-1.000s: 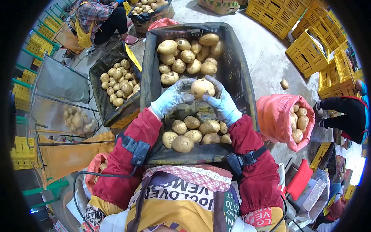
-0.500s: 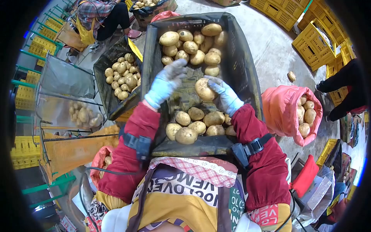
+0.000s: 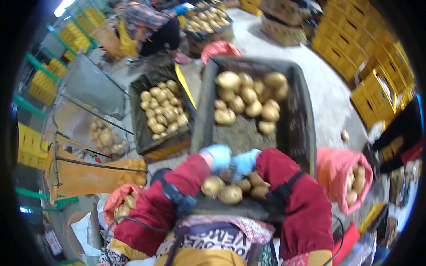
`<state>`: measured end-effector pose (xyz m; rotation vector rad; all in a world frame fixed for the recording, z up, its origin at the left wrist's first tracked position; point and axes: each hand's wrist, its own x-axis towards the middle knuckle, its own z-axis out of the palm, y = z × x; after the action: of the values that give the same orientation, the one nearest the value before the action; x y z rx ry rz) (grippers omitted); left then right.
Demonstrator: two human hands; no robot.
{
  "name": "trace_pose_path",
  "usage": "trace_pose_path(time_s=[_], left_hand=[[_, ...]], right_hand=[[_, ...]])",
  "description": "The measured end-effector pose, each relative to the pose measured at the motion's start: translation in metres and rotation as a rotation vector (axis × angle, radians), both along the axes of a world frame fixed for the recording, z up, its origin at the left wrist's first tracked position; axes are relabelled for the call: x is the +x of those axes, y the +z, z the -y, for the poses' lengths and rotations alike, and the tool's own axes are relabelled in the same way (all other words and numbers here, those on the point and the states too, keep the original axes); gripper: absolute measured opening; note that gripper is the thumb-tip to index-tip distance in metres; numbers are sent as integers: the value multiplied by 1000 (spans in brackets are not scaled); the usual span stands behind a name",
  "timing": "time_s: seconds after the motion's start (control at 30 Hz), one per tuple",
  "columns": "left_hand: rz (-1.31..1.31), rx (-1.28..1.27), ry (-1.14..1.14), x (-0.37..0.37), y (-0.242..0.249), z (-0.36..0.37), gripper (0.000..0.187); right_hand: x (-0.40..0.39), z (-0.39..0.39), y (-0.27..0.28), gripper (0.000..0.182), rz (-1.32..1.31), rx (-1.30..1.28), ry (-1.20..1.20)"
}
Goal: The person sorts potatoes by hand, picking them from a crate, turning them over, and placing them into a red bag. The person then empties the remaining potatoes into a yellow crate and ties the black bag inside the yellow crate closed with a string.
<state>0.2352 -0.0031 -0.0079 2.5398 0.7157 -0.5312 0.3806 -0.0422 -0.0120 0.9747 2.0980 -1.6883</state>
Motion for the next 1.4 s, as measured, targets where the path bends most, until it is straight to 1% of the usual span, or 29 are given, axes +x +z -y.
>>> trace_pose_path(time_s=[0.03, 0.07, 0.1, 0.13, 0.2, 0.27, 0.3, 0.37, 0.43, 0.47, 0.5, 0.53, 0.57, 0.67, 0.73, 0.77, 0.8, 0.87, 0.93, 0.97, 1.0, 1.07, 1.1, 1.2, 1.23, 1.27, 1.33, 1.37, 1.4], left_hand=[[-48, -32, -8, -2, -14, 5, 26], [-178, -147, 21, 1, -38, 9, 32], [-380, -285, 53, 11, -37, 12, 37], [-413, -296, -5, 16, -51, 12, 39], [-308, -303, -42, 21, -32, 8, 36], [-249, -230, 46, 22, -20, -1, 30], [-257, -230, 48, 21, -20, -4, 30], [-82, -141, 293, 17, -22, -11, 24], [-7, -67, 282, 17, -48, -15, 24], [-10, -52, 198, 16, -29, -17, 25], [35, 17, 169, 16, -25, -16, 24], [63, 24, 193, 17, -34, -17, 24], [84, 7, 204, 19, -36, -19, 25], [245, -35, 245, 21, -36, -27, 33], [418, -203, 382, 21, -29, -26, 37], [544, -70, 288, 22, -41, -28, 35], [443, -589, 627, 27, -29, -28, 33], [669, -1011, 756, 24, -13, -23, 31], [823, -1343, 701, 15, -12, -24, 36], [792, -1477, 684, 7, 1, -21, 41], [758, -1608, 665, 3, 14, -18, 46], [800, -1590, 572, 8, 10, -10, 51], [844, -1572, 476, 11, 9, -7, 56], [980, -1400, 360, 16, 2, -7, 67], [934, -1516, 397, 15, -2, -8, 68], [874, -1304, 375, 15, -7, -12, 66], [792, -1264, 410, 8, -24, -22, 58], [836, -1446, 623, 8, -46, -36, 50], [819, -1035, 927, 13, -22, -25, 36]], right_hand=[[26, -14, -42, 33, 117, 212, 47], [48, -33, -63, 34, 443, 312, 40], [55, -34, -24, 28, 592, 511, -307], [79, -51, -53, 33, 792, 858, -494], [111, -70, -55, 60, 700, 1267, -775], [121, -76, -56, 71, 735, 836, -953], [128, -79, -76, 79, 600, 772, -1060], [141, -85, -102, 78, 510, 771, -1130], [146, -84, -125, 74, 386, 794, -1282], [150, -85, -133, 71, 246, 754, -1412], [162, -87, -162, 68, -295, 640, -1542], [156, -79, -154, 62, -645, 400, -1675], [135, -63, -102, 55, -708, 225, -1756], [113, -35, -60, 48, -1100, -375, -1846], [99, -8, -25, 46, -1287, -609, -1659], [95, 5, -17, 48, -1312, -621, -1611], [89, 18, -7, 49, -1334, -634, -1561], [80, 41, 1, 49, -1314, -600, -1676], [79, 60, -5, 51, -1222, -501, -1529], [61, 67, 24, 55, -1304, -303, -1462], [60, 74, 22, 55, -1307, -305, -1464], [58, 84, 16, 66, -1165, -3, -1377], [61, 84, 9, 78, -1166, 23, -1331], [61, 83, 1, 81, -1114, 103, -1288], [61, 82, -1, 84, -1026, 183, -1277], [56, 82, -4, 84, -1025, 168, -1281], [46, 77, -7, 81, -762, 192, -1274], [37, 73, -14, 78, -691, 102, -1316], [34, 65, -41, 77, -608, 220, -1228]])
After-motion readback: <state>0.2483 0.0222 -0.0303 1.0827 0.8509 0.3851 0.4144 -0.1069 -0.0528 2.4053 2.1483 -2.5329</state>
